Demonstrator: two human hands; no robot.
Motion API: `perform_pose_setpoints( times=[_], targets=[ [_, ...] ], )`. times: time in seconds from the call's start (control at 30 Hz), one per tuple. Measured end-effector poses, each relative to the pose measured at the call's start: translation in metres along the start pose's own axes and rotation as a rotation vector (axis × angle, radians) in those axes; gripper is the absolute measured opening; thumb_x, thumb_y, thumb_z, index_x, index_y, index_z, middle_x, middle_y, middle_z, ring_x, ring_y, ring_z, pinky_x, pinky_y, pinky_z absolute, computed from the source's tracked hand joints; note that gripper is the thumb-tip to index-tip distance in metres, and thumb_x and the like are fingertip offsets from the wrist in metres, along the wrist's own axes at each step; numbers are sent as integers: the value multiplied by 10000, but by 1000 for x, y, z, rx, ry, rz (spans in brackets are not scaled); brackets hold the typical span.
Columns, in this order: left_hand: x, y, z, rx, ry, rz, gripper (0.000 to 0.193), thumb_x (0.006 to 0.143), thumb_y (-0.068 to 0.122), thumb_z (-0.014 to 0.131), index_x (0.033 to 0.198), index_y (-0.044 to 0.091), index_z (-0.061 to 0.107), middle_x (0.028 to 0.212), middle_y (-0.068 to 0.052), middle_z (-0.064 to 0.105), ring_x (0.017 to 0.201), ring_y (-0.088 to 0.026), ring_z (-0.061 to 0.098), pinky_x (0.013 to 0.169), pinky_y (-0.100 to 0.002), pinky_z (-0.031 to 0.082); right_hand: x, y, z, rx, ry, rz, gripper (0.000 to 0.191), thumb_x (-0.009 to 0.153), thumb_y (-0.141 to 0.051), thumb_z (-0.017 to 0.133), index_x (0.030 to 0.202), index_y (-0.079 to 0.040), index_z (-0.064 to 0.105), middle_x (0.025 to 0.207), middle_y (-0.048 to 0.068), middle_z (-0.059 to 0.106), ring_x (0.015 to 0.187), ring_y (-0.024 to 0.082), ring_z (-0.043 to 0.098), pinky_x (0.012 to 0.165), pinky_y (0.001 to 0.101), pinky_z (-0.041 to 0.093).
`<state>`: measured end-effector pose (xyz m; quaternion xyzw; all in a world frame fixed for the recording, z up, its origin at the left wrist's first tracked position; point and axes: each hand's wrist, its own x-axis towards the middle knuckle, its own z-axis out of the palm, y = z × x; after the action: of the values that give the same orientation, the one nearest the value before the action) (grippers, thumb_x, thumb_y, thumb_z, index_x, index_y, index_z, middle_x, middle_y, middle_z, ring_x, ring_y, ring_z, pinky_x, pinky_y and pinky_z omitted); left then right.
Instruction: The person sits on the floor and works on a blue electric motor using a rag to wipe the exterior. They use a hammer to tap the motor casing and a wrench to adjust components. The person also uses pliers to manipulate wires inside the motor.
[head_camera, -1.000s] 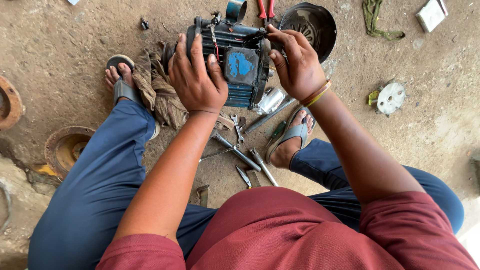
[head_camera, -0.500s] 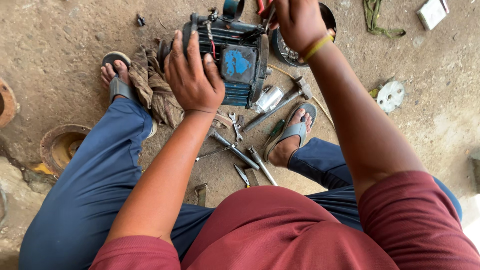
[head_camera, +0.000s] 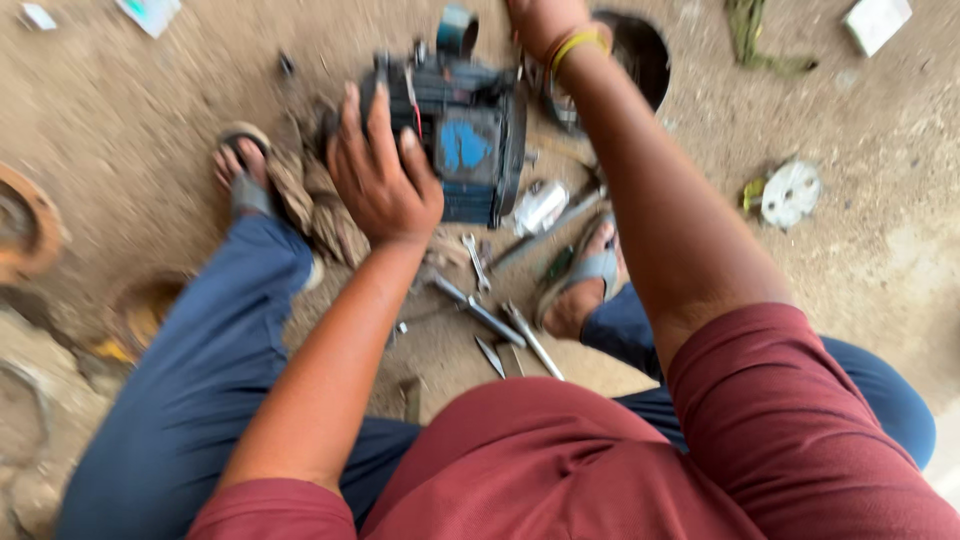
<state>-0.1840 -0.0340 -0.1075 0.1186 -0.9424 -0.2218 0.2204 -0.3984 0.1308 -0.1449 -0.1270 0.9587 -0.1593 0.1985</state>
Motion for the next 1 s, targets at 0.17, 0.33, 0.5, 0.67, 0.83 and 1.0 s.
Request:
perform_pose_setpoints(
  times=[0.17,0.33,0.5,0.67,0.83,1.0],
  targets=[
    [8,13,-9,6,43,22,433,1112,299,416,1430,56,581,1481,-223,536,1340,-409,541,1147,-515,408,8,12,-32,127,271,46,413,1059,-353,499,955,-10,704,907,269,690,891,465,671,752,493,530],
    [-3,3,-7,18,44,30,425,1131,299,415,1439,54,577,1491,-230,529,1362,-407,540,1164,-514,406,-42,49,-37,727,345,140,431,1098,-325,437,871,-7,620,727,119,704,652,198,754,568,342,617],
    [-5,1,-9,18,35,16,439,1101,295,429,1440,54,570,1480,-235,532,1350,-406,539,1158,-512,398,-121,28,-18,595,490,-195,289,1145,-274,485,1076,-14,590,780,60,727,628,109,714,539,266,598],
    [-4,2,-14,18,32,14,442,1091,282,437,1447,57,569,1475,-233,535,1353,-399,546,1155,-509,400,-159,-9,-18,419,591,-334,205,1143,-185,530,1111,14,568,876,137,733,743,245,741,662,345,586],
    [-5,-2,-13,18,47,14,433,1096,283,442,1445,62,569,1469,-232,535,1355,-397,547,1158,-512,405,-174,-28,-13,408,609,-277,142,1107,-130,567,1155,4,572,948,194,704,873,360,715,753,424,558],
    [-3,-6,-15,18,48,18,436,1098,289,447,1446,56,565,1470,-232,533,1351,-402,544,1148,-516,406,-176,-42,-13,470,529,-237,135,1095,-119,552,1150,-3,590,911,173,686,863,354,694,776,440,539]
  ],
)
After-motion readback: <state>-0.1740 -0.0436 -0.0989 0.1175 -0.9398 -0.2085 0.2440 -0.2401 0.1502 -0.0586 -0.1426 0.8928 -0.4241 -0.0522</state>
